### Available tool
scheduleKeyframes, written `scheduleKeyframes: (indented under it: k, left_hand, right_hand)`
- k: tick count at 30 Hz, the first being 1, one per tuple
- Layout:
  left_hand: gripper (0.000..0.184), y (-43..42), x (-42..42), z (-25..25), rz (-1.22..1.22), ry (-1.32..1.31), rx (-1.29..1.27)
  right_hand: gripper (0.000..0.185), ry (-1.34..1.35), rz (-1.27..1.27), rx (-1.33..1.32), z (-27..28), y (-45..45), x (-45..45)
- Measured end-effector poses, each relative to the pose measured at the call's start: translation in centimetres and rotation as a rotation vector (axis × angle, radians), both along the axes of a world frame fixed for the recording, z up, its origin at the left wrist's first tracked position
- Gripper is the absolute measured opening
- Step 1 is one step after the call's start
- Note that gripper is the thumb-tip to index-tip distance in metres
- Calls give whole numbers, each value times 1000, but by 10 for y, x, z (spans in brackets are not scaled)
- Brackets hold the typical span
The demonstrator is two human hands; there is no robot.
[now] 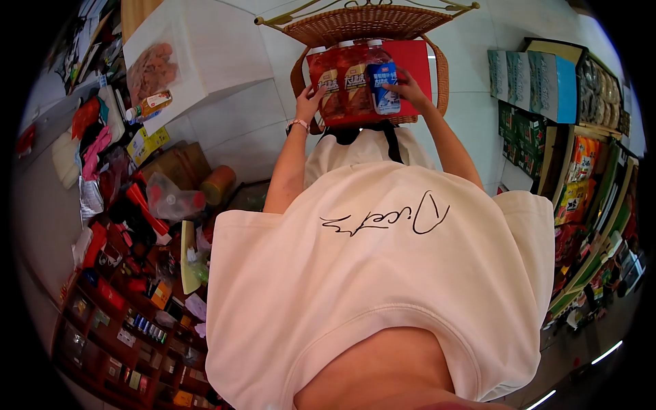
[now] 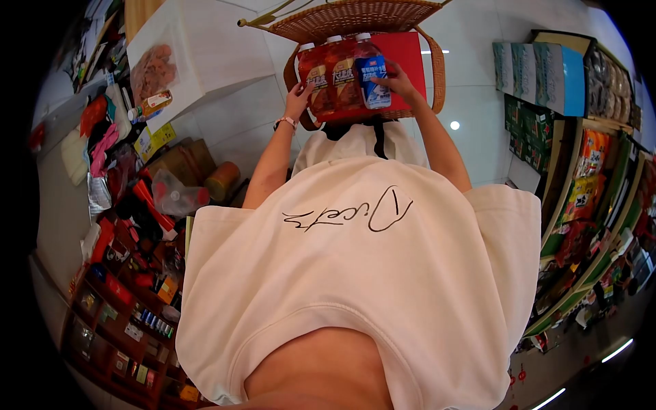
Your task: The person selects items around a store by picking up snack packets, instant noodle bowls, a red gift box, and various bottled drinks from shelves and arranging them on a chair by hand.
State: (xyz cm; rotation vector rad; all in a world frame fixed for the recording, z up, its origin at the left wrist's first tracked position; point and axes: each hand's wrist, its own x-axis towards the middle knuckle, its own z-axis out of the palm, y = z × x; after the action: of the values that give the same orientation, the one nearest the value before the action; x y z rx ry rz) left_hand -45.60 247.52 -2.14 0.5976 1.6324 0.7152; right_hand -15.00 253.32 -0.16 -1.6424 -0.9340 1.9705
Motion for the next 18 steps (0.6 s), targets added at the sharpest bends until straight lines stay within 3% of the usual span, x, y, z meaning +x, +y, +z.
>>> scheduleKeyframes:
  k: [6, 15, 18]
  left_hand:
    - [66, -1, 2, 7, -3, -79, 17]
    - [66, -16, 1, 2, 51, -180, -62]
    - [68, -24, -9, -13, 50, -182, -80]
  right_hand:
    - [82, 72, -51, -13, 1, -6, -1]
    - [61, 18, -287, -98, -18, -24, 16]
    - [54, -114, -338, -81, -33, -34, 25]
